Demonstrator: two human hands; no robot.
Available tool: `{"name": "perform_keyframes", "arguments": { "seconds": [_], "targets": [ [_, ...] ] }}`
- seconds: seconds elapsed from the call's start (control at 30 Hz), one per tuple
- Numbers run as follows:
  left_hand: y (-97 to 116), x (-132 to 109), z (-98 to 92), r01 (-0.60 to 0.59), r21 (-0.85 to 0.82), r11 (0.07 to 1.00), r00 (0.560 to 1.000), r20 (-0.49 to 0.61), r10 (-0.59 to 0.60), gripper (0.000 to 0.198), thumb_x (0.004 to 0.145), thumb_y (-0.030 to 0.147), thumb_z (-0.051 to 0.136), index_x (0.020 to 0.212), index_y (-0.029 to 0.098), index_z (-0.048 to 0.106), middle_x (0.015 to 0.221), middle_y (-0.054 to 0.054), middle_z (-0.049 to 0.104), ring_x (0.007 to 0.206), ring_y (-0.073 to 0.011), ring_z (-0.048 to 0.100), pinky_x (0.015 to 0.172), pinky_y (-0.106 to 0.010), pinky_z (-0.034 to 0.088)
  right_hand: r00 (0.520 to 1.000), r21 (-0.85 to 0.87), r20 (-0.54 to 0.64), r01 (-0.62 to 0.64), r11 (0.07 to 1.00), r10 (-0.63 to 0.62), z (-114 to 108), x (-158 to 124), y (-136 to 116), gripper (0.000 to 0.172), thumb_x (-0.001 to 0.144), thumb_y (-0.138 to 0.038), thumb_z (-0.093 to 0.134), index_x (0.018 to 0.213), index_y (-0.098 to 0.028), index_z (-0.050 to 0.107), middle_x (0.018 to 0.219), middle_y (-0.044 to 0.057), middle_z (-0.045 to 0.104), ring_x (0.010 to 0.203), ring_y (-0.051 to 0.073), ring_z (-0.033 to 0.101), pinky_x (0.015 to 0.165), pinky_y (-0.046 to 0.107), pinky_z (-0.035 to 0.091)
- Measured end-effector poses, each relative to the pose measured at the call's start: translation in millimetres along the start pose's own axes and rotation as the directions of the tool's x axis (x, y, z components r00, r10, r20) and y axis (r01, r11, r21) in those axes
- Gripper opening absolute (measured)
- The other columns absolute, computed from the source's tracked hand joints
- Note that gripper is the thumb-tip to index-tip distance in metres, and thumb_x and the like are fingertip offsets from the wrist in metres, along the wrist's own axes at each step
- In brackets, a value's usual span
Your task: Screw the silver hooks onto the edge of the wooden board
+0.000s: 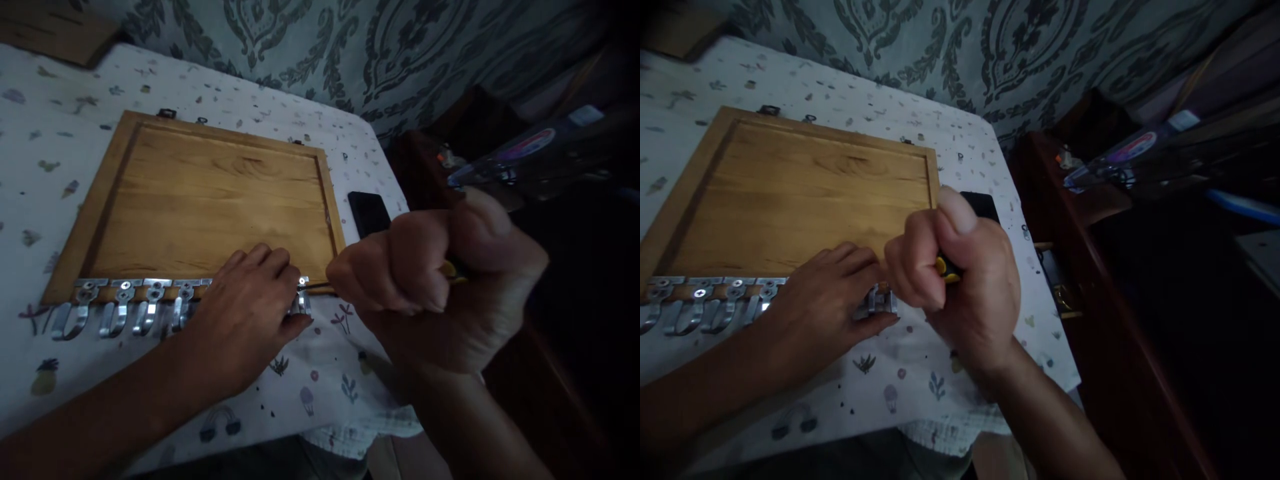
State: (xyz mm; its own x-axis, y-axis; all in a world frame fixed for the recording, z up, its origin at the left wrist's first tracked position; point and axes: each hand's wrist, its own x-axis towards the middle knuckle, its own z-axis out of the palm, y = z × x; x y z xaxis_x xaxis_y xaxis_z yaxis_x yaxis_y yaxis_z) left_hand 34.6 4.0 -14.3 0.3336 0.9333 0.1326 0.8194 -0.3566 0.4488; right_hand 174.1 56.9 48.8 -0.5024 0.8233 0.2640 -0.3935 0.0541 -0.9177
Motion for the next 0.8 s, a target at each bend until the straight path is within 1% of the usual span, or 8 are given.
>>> {"name": "perform_keyframes", "arguments": {
  "seconds": [0.17, 0.23, 0.33, 0.43, 0.57, 0.63, 0.73, 0.8],
  "targets": [
    [0.0, -0.4, -0.5, -0.015, 0.006, 1.0, 1.0, -0.023, 0.015, 0.023, 0.084, 0.034, 0.078, 0.09, 0.016, 0.065, 0.094, -0.006, 0.064, 0.096, -0.0297, 0.059, 0.082, -0.046, 0.048, 0.975, -0.087, -0.199, 0.085, 0.993, -0.101, 18.4, -5.7, -0.6, 0.062, 0.097, -0.035, 0.058, 0.049, -0.018, 0.022, 0.04, -0.007, 0.018, 0.033, 0.006, 0.019, 0.033, 0.022, 0.02],
    [0.6, -0.8, -0.7, -0.021, 0.006, 1.0, 0.999, -0.034, 0.021, 0.021, 0.085, 0.033, 0.076, 0.09, 0.016, 0.065, 0.094, -0.007, 0.063, 0.097, -0.0295, 0.059, 0.081, -0.046, 0.047, 0.929, -0.139, -0.344, 0.095, 0.986, -0.138, 25.9, -6.4, -0.7, 0.066, 0.096, -0.038, 0.06, 0.047, -0.018, 0.02, 0.04, -0.006, 0.017, 0.032, 0.006, 0.019, 0.034, 0.023, 0.021],
    [1.4, -1.8, -0.6, -0.018, 0.018, 1.0, 0.999, -0.047, 0.019, 0.018, 0.088, 0.032, 0.073, 0.091, 0.017, 0.065, 0.096, -0.007, 0.063, 0.098, -0.0288, 0.059, 0.082, -0.045, 0.047, 0.866, -0.187, -0.457, 0.128, 0.974, -0.201, 34.9, -6.6, 0.1, 0.067, 0.096, -0.04, 0.06, 0.046, -0.018, 0.02, 0.039, -0.006, 0.016, 0.032, 0.006, 0.015, 0.032, 0.025, 0.019],
    [1.4, -2.2, -0.6, -0.025, 0.028, 0.999, 0.999, -0.047, 0.026, 0.02, 0.087, 0.032, 0.075, 0.091, 0.016, 0.065, 0.096, -0.007, 0.064, 0.098, -0.0289, 0.058, 0.082, -0.044, 0.047, 0.826, -0.189, -0.515, 0.153, 0.97, -0.23, 37.9, -7.5, 2.6, 0.062, 0.095, -0.034, 0.058, 0.047, -0.018, 0.022, 0.04, -0.006, 0.016, 0.033, 0.006, 0.014, 0.033, 0.024, 0.018],
    [0.8, -1.4, -0.9, -0.022, 0.022, 1.0, 0.998, -0.056, 0.023, 0.02, 0.085, 0.03, 0.077, 0.092, 0.015, 0.066, 0.095, -0.007, 0.064, 0.097, -0.0295, 0.059, 0.081, -0.045, 0.047, 0.774, -0.168, -0.585, 0.177, 0.97, -0.243, 35.3, -10.0, 7.0, 0.049, 0.094, -0.014, 0.045, 0.048, -0.018, 0.028, 0.045, -0.005, 0.017, 0.036, 0.006, 0.018, 0.036, 0.021, 0.024],
    [0.6, -1.1, -0.8, -0.022, 0.018, 1.0, 0.998, -0.057, 0.023, 0.021, 0.084, 0.031, 0.077, 0.092, 0.014, 0.066, 0.094, -0.007, 0.064, 0.097, -0.0294, 0.059, 0.08, -0.044, 0.047, 0.788, -0.175, -0.555, 0.2, 0.964, -0.265, 33.4, -11.3, 8.3, 0.047, 0.091, -0.011, 0.044, 0.048, -0.018, 0.027, 0.045, -0.006, 0.017, 0.035, 0.006, 0.017, 0.036, 0.019, 0.026],
    [0.9, -0.8, -0.5, -0.02, 0.015, 1.0, 0.998, -0.053, 0.021, 0.023, 0.084, 0.032, 0.078, 0.092, 0.014, 0.067, 0.095, -0.007, 0.064, 0.098, -0.0295, 0.058, 0.081, -0.045, 0.047, 0.852, -0.191, -0.441, 0.22, 0.957, -0.284, 31.1, -13.6, 7.0, 0.047, 0.09, -0.014, 0.045, 0.049, -0.017, 0.021, 0.042, -0.007, 0.017, 0.033, 0.004, 0.016, 0.035, 0.017, 0.026],
    [1.1, -0.7, -0.6, -0.013, -0.003, 1.0, 0.999, -0.046, 0.013, 0.021, 0.084, 0.031, 0.078, 0.093, 0.014, 0.068, 0.097, -0.006, 0.064, 0.098, -0.029, 0.058, 0.082, -0.045, 0.047, 0.854, -0.198, -0.426, 0.235, 0.952, -0.299, 30.0, -15.7, 3.9, 0.047, 0.09, -0.016, 0.047, 0.051, -0.017, 0.02, 0.043, -0.007, 0.015, 0.032, 0.004, 0.018, 0.036, 0.016, 0.028]
  ]
}}
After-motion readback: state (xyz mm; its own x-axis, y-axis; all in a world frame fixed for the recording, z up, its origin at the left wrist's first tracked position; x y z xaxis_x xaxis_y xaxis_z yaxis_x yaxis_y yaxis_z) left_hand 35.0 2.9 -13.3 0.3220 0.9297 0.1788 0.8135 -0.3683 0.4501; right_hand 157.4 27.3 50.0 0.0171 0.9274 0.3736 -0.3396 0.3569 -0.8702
